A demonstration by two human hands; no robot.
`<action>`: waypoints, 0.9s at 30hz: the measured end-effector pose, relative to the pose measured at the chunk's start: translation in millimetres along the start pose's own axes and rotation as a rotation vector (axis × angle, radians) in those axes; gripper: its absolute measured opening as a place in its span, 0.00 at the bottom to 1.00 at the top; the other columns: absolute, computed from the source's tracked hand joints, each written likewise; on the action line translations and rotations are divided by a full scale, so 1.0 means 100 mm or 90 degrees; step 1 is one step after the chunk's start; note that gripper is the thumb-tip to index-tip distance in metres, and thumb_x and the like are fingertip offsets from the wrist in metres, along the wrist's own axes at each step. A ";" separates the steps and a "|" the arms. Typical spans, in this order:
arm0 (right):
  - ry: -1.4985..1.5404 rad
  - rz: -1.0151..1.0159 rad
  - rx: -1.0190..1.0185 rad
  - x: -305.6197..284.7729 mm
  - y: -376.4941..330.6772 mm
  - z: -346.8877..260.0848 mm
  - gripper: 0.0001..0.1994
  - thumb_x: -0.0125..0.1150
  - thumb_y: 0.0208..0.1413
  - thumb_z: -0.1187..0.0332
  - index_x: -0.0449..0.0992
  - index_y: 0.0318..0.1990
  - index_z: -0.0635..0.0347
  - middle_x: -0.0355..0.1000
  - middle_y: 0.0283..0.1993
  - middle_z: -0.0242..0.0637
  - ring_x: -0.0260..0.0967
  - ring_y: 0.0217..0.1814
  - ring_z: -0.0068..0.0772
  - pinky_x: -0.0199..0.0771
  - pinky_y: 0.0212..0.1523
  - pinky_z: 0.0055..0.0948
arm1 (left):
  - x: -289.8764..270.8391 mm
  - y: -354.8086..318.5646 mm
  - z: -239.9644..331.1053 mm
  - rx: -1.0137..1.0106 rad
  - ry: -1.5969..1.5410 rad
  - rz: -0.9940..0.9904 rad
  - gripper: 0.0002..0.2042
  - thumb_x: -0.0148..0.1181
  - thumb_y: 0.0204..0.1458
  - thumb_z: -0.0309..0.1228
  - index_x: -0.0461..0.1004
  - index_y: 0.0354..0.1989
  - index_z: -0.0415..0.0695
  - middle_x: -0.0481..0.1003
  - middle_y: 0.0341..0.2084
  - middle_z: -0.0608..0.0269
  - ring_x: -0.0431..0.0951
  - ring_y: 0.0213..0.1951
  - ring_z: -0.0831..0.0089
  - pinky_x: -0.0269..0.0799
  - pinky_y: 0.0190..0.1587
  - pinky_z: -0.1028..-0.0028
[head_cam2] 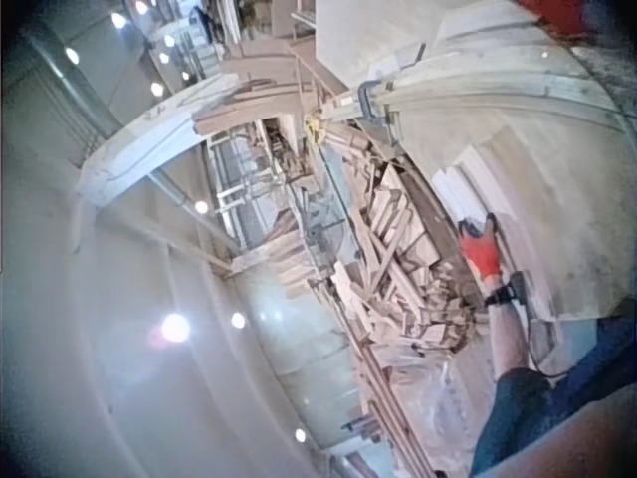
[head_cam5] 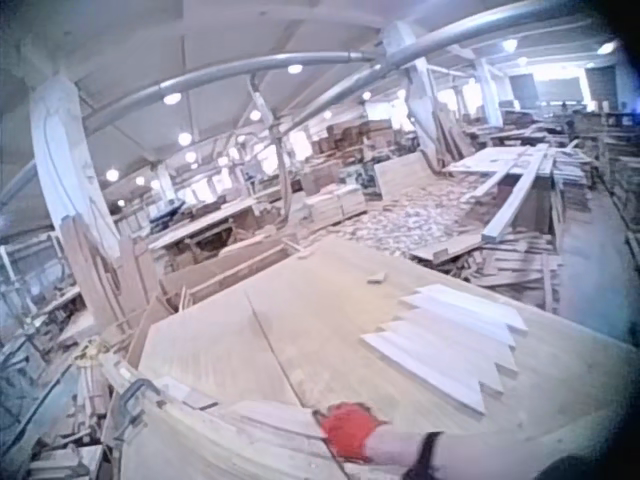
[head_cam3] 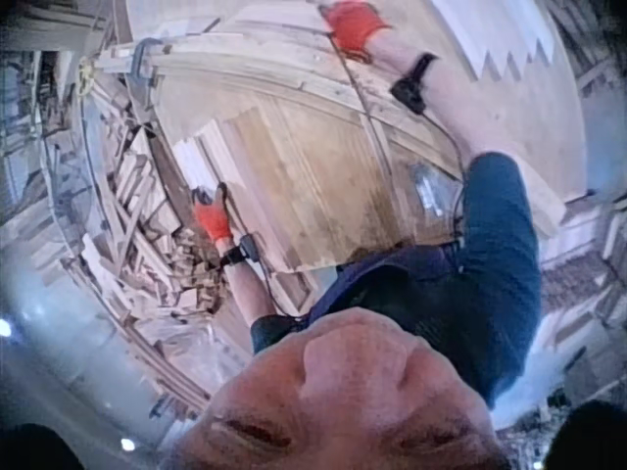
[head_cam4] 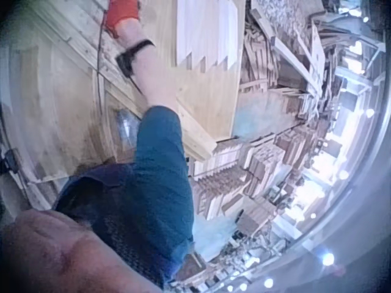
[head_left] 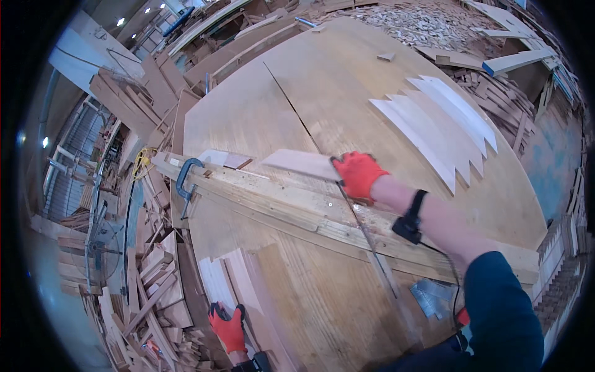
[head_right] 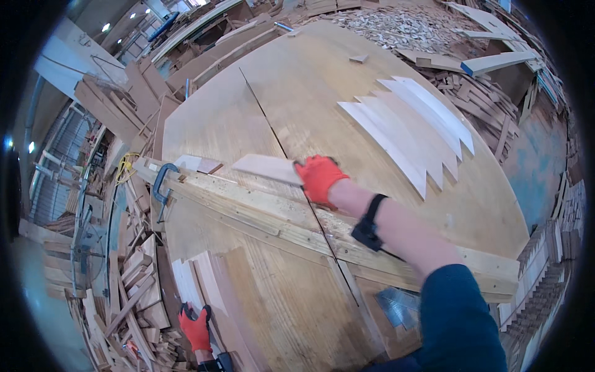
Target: The person cuts thin wooden strips using a table saw in a workshop. They repeatedly pick up strips, align them against a guide, and push them through the saw blade to trim them to size.
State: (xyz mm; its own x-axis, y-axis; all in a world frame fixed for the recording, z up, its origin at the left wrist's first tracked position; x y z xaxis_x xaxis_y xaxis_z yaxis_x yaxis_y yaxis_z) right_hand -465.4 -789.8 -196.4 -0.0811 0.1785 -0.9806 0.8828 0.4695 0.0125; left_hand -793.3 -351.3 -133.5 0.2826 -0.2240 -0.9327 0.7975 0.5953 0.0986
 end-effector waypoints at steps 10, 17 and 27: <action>-0.055 -0.030 0.393 -0.34 -1.68 1.68 0.26 0.63 0.55 0.55 0.72 0.63 0.44 0.64 0.66 0.50 0.64 0.65 0.54 0.68 0.60 0.50 | -0.42 0.00 0.72 0.094 -0.013 -0.047 0.34 0.73 0.41 0.33 0.69 0.58 0.31 0.74 0.51 0.46 0.75 0.54 0.54 0.70 0.58 0.62; -0.138 0.153 0.256 -0.44 -1.65 1.41 0.30 0.64 0.56 0.49 0.70 0.64 0.49 0.63 0.68 0.47 0.61 0.68 0.55 0.65 0.64 0.47 | -0.14 -0.05 2.13 0.528 0.078 -0.176 0.38 0.74 0.35 0.33 0.69 0.60 0.36 0.69 0.60 0.44 0.72 0.57 0.47 0.69 0.60 0.58; 0.126 0.017 0.057 -0.65 -1.68 -0.19 0.43 0.74 0.44 0.50 0.64 0.68 0.54 0.70 0.55 0.47 0.68 0.60 0.50 0.70 0.59 0.45 | 0.90 -0.26 3.67 0.889 0.016 -0.295 0.31 0.71 0.40 0.33 0.70 0.56 0.43 0.70 0.57 0.51 0.71 0.58 0.54 0.62 0.64 0.55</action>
State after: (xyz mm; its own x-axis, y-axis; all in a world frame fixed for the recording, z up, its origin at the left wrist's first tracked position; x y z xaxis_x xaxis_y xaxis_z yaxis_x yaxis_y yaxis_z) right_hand -617.0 -863.8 -131.5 -0.1386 0.3608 -0.9223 0.9230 0.3846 0.0117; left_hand -592.8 -670.2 -93.0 -0.1339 -0.1606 -0.9779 0.6728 -0.7392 0.0292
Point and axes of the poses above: each hand's wrist, its own y-axis towards the middle knuckle, its own x-axis out of the palm, z = x × y, the point moved 1 cm from there along y, towards the middle knuckle
